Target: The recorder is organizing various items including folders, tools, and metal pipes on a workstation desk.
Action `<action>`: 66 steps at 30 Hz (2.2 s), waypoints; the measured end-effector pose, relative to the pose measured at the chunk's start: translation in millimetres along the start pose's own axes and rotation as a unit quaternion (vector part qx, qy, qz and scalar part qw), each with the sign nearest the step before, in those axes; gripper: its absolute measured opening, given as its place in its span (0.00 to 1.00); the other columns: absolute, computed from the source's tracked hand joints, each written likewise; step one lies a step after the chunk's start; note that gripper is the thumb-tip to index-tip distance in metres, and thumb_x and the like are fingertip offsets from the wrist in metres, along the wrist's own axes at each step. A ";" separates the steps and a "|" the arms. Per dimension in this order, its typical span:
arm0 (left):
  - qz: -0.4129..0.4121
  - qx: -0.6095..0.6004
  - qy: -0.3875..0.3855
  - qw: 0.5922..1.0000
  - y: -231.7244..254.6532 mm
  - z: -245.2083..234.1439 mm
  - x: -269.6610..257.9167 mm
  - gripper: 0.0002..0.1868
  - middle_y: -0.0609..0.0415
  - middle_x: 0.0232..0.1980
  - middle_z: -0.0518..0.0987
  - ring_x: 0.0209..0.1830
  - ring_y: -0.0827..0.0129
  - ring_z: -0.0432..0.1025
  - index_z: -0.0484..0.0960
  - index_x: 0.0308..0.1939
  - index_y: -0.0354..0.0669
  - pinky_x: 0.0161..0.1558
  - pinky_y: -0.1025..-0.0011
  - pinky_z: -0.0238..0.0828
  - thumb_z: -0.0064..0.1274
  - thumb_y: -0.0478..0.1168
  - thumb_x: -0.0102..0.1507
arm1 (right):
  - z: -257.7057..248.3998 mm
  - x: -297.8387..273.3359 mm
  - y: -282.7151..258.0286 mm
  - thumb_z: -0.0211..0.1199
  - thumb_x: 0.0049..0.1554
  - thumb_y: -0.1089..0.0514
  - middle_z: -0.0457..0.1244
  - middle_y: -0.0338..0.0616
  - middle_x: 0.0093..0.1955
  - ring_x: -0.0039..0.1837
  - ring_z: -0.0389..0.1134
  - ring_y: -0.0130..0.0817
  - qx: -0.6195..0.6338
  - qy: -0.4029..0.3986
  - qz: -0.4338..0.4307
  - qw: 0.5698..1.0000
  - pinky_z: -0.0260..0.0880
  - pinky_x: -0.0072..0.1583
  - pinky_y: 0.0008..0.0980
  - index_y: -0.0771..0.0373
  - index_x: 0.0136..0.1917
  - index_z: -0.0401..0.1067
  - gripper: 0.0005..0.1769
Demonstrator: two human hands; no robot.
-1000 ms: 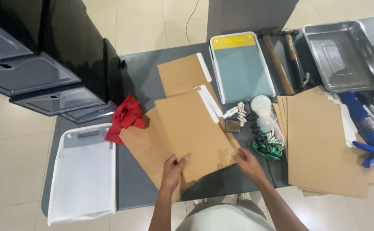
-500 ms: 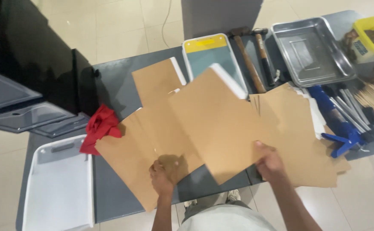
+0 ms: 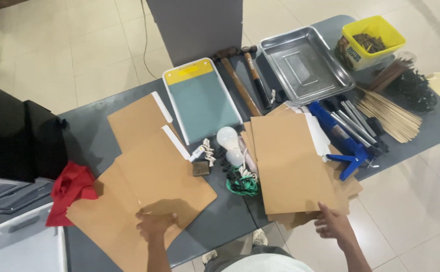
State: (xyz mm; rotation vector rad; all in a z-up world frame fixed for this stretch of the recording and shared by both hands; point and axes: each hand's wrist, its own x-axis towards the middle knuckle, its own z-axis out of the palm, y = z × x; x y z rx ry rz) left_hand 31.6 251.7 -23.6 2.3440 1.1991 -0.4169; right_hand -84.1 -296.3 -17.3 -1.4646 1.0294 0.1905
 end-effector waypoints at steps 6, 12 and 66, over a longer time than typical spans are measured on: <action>0.023 -0.044 0.058 0.997 -11.5 5.3 3.9 0.57 0.33 0.63 0.71 0.60 0.40 0.73 0.62 0.70 0.38 0.57 0.51 0.75 0.78 0.53 0.44 | -55.9 12.2 7.8 0.60 0.56 0.29 0.66 0.51 0.30 0.31 0.68 0.40 -0.200 0.031 0.061 0.977 0.68 0.34 0.36 0.76 0.45 0.76 0.41; 0.196 -0.312 0.063 0.928 -73.1 14.1 51.6 0.27 0.41 0.47 0.79 0.47 0.48 0.77 0.76 0.56 0.29 0.46 0.58 0.72 0.67 0.46 0.62 | -81.0 23.7 -4.8 0.63 0.56 0.35 0.65 0.47 0.28 0.30 0.65 0.35 -0.288 0.080 -0.017 0.954 0.66 0.35 0.35 0.71 0.38 0.79 0.33; 0.082 -0.045 0.036 0.995 -179.6 -29.2 35.9 0.33 0.45 0.63 0.74 0.64 0.48 0.70 0.73 0.62 0.46 0.62 0.55 0.70 0.67 0.48 0.55 | 315.2 -80.4 -1.9 0.67 0.55 0.53 0.74 0.47 0.47 0.49 0.76 0.34 -0.304 -0.224 -0.356 0.855 0.74 0.52 0.32 0.63 0.56 0.78 0.18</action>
